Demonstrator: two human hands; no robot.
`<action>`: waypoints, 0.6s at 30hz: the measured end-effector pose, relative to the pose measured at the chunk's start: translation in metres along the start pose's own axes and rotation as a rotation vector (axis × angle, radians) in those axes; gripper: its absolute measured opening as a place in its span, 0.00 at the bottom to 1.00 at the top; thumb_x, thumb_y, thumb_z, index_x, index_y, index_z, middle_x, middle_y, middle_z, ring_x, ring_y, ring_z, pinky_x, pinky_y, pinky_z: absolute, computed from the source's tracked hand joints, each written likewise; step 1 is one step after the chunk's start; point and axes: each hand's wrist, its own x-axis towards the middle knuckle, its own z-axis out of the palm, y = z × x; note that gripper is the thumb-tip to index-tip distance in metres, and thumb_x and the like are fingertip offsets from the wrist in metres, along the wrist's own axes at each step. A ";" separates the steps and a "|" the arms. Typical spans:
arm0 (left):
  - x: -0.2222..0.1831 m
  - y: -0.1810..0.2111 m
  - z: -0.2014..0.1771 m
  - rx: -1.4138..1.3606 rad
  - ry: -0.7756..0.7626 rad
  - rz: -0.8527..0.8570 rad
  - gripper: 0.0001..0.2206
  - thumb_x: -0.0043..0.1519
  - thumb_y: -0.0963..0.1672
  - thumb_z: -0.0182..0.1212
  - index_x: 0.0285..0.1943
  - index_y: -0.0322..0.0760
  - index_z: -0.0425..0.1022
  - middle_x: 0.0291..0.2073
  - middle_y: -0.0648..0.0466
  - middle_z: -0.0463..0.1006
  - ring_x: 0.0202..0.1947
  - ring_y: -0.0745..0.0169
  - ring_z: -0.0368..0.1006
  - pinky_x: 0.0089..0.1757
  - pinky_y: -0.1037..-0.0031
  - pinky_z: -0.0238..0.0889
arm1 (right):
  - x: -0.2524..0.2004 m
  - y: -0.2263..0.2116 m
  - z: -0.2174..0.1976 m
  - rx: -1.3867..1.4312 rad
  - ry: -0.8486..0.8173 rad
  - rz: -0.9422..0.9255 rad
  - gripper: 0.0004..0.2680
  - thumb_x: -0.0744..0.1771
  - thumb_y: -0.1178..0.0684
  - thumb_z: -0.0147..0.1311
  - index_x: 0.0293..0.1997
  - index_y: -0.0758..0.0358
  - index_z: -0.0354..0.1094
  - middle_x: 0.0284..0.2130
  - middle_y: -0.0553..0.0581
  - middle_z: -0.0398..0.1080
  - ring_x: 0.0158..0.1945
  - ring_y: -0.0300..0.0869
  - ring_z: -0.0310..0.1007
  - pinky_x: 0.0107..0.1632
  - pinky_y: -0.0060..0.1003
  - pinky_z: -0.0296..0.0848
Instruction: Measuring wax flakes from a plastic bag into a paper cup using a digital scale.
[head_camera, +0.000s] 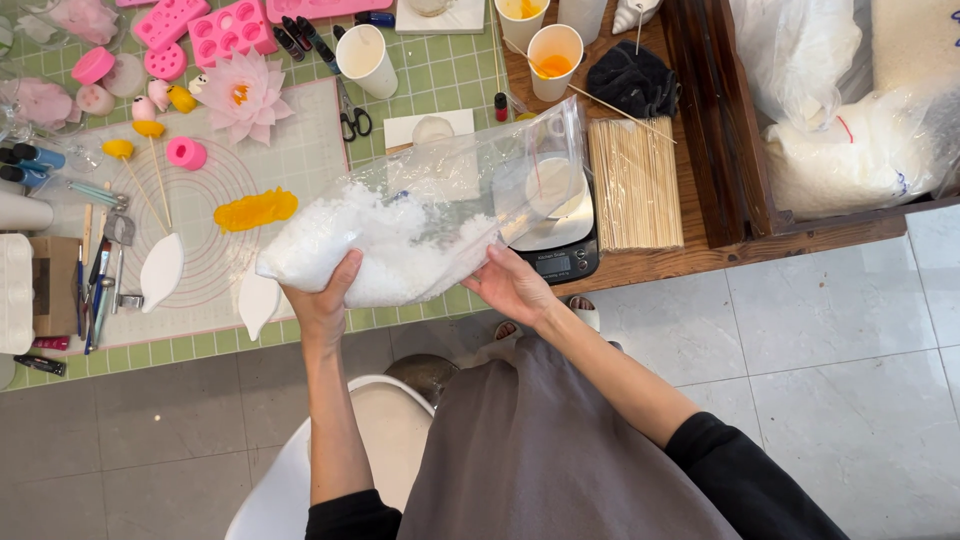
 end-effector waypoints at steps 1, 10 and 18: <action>0.001 0.002 0.001 -0.001 -0.002 0.000 0.31 0.57 0.40 0.74 0.69 0.27 0.65 0.59 0.49 0.74 0.59 0.60 0.72 0.62 0.67 0.65 | -0.001 -0.002 0.007 0.000 0.001 -0.002 0.23 0.69 0.49 0.60 0.71 0.61 0.57 0.67 0.58 0.63 0.72 0.47 0.59 0.75 0.49 0.53; 0.005 -0.001 0.002 0.051 -0.023 0.016 0.29 0.58 0.39 0.73 0.69 0.28 0.66 0.58 0.50 0.75 0.58 0.61 0.72 0.61 0.68 0.64 | -0.003 -0.002 0.011 -0.085 0.039 0.018 0.18 0.69 0.57 0.57 0.68 0.64 0.58 0.64 0.58 0.64 0.69 0.50 0.62 0.71 0.58 0.60; 0.007 0.004 0.002 -0.023 -0.045 0.003 0.30 0.58 0.40 0.73 0.69 0.27 0.65 0.58 0.50 0.75 0.59 0.60 0.72 0.63 0.68 0.64 | -0.005 0.000 0.017 -0.096 0.042 0.001 0.19 0.69 0.59 0.56 0.69 0.62 0.57 0.64 0.58 0.64 0.69 0.48 0.62 0.71 0.56 0.61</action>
